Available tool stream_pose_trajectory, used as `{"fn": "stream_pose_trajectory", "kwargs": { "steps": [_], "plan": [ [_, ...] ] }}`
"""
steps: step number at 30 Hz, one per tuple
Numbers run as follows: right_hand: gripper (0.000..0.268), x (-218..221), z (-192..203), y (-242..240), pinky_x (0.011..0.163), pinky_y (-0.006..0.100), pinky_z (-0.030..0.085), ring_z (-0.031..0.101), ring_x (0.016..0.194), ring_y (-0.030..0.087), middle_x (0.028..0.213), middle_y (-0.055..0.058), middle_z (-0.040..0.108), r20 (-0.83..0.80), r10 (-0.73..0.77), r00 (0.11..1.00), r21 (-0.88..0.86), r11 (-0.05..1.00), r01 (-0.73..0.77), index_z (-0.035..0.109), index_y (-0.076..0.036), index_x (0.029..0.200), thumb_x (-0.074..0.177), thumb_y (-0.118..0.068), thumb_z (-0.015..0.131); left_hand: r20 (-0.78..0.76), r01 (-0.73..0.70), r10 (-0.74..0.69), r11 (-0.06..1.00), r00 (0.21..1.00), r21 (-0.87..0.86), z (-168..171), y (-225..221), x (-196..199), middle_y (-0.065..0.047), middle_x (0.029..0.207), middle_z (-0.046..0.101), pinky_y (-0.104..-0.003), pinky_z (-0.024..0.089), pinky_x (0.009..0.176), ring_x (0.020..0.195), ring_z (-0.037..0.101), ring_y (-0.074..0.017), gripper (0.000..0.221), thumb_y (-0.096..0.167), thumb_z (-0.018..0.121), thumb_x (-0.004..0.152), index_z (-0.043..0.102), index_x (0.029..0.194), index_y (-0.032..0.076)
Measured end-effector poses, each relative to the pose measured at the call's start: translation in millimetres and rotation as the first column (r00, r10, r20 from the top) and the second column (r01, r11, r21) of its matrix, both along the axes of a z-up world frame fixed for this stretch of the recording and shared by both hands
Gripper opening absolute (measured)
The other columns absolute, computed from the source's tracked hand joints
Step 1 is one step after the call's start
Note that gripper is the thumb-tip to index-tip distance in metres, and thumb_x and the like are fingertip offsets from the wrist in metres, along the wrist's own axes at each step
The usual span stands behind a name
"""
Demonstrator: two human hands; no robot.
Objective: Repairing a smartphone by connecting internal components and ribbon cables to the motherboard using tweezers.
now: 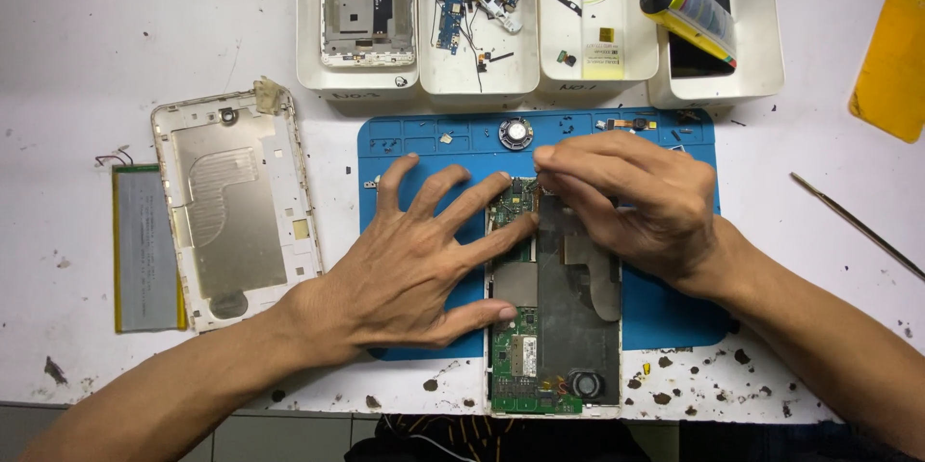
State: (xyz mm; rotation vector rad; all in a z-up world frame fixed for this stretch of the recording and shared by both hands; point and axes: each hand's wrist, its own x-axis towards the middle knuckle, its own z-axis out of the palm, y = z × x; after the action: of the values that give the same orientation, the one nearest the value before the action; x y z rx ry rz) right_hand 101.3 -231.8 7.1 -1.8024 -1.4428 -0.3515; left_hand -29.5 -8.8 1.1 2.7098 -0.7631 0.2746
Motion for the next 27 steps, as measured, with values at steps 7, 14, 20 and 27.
{"fn": "stream_pose_trajectory", "kwargs": {
  "steps": [7, 14, 20, 27],
  "plan": [
    [0.018, 0.6, 14.5, 2.4, 0.089, 0.041, 0.066, 0.079, 0.099, 0.033, 0.111, 0.021, 0.076, -0.064, 0.062, 0.996, -0.033, 0.997, -0.064, 0.070, 0.010, 0.113, 0.096, 0.015, 0.071, -0.005, -0.016, 0.016, 1.000, 1.000, 0.000, 1.1, -3.6, -1.2, -0.017, 0.149, 0.049, -0.064, 0.026, 0.108, 0.130, 0.047, -0.0381, 0.064, 0.066, 0.048, 0.097, 0.056, 0.142, 0.021],
    [0.013, -0.3, 15.0, 1.8, 0.082, 0.036, 0.064, 0.078, 0.089, 0.029, 0.103, 0.018, 0.077, -0.051, 0.015, 0.999, -0.054, 0.998, -0.017, 0.072, 0.008, 0.109, 0.097, 0.009, 0.076, -0.005, -0.021, 0.021, 1.000, 1.000, 0.017, 1.2, -4.1, -1.5, -0.018, 0.148, 0.049, -0.065, 0.028, 0.108, 0.129, 0.047, -0.0387, 0.066, 0.067, 0.050, 0.096, 0.057, 0.142, 0.020],
    [0.014, -0.2, 10.6, 0.3, 0.081, 0.036, 0.064, 0.078, 0.088, 0.027, 0.100, 0.017, 0.078, -0.011, -0.013, 1.000, -0.040, 0.999, 0.013, 0.074, 0.007, 0.105, 0.094, 0.008, 0.082, -0.009, -0.017, 0.017, 1.000, 1.000, 0.023, 2.3, -4.2, -2.0, -0.018, 0.148, 0.048, -0.065, 0.027, 0.108, 0.130, 0.046, -0.0385, 0.066, 0.067, 0.049, 0.096, 0.056, 0.142, 0.020],
    [0.011, -3.1, 8.3, -1.4, 0.081, 0.036, 0.062, 0.078, 0.088, 0.026, 0.099, 0.015, 0.078, 0.017, -0.065, 0.998, -0.044, 0.997, 0.066, 0.075, 0.006, 0.103, 0.096, 0.003, 0.084, -0.008, -0.023, 0.023, 0.999, 1.000, 0.038, 0.3, -4.8, -3.3, -0.017, 0.149, 0.047, -0.066, 0.028, 0.109, 0.130, 0.045, -0.0384, 0.069, 0.069, 0.052, 0.094, 0.056, 0.143, 0.021]
  ]
}}
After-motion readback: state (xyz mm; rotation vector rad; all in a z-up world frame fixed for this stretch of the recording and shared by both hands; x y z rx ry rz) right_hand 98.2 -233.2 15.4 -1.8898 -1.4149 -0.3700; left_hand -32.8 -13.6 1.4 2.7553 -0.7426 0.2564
